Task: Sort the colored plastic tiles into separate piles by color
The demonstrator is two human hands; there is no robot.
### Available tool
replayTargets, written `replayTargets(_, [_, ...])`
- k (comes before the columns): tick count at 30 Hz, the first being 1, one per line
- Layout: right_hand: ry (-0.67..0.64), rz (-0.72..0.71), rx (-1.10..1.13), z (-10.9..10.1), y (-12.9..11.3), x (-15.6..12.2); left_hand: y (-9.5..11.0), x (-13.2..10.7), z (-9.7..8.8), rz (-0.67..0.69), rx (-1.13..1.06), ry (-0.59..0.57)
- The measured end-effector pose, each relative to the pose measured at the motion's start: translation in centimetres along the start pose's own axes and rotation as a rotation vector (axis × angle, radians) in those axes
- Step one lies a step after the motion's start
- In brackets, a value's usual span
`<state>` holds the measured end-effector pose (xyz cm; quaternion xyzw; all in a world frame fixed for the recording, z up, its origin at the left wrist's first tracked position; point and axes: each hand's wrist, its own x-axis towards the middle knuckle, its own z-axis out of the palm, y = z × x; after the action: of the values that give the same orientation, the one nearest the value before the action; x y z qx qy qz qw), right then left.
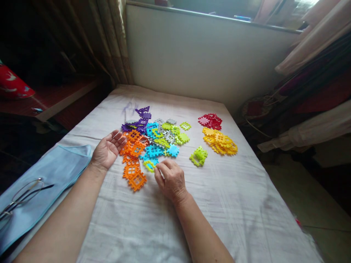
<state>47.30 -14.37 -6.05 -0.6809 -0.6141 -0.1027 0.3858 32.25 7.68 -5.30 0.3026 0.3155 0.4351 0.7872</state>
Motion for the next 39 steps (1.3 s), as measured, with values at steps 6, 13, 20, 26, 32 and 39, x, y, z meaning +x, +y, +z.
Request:
replayTargets(6, [0.12,0.323,-0.077,-2.7,5.0,0.4,0.1,-0.1,0.2,-0.008,-0.007,0.008])
replayTargets(13, [-0.039,0.692,-0.089,-7.6,10.9,-1.0,0.1,-0.1,0.2,0.003,0.009,0.011])
replayTargets(20, [-0.109,0.737,-0.166,-8.3,12.2,-1.7,0.1,0.1,0.0,0.011,0.036,0.003])
replayTargets(26, [-0.038,0.761,-0.399,-8.8,11.1,-1.0,0.2,0.0,0.3,-0.015,0.001,0.027])
replayTargets(32, [0.048,0.507,-0.173,-4.5,9.0,4.7,0.1,0.1,0.0,-0.003,0.02,0.007])
replayTargets(39, [-0.053,0.933,-0.307,1.7,12.5,13.4,0.4,0.0,-0.1,-0.004,-0.013,0.01])
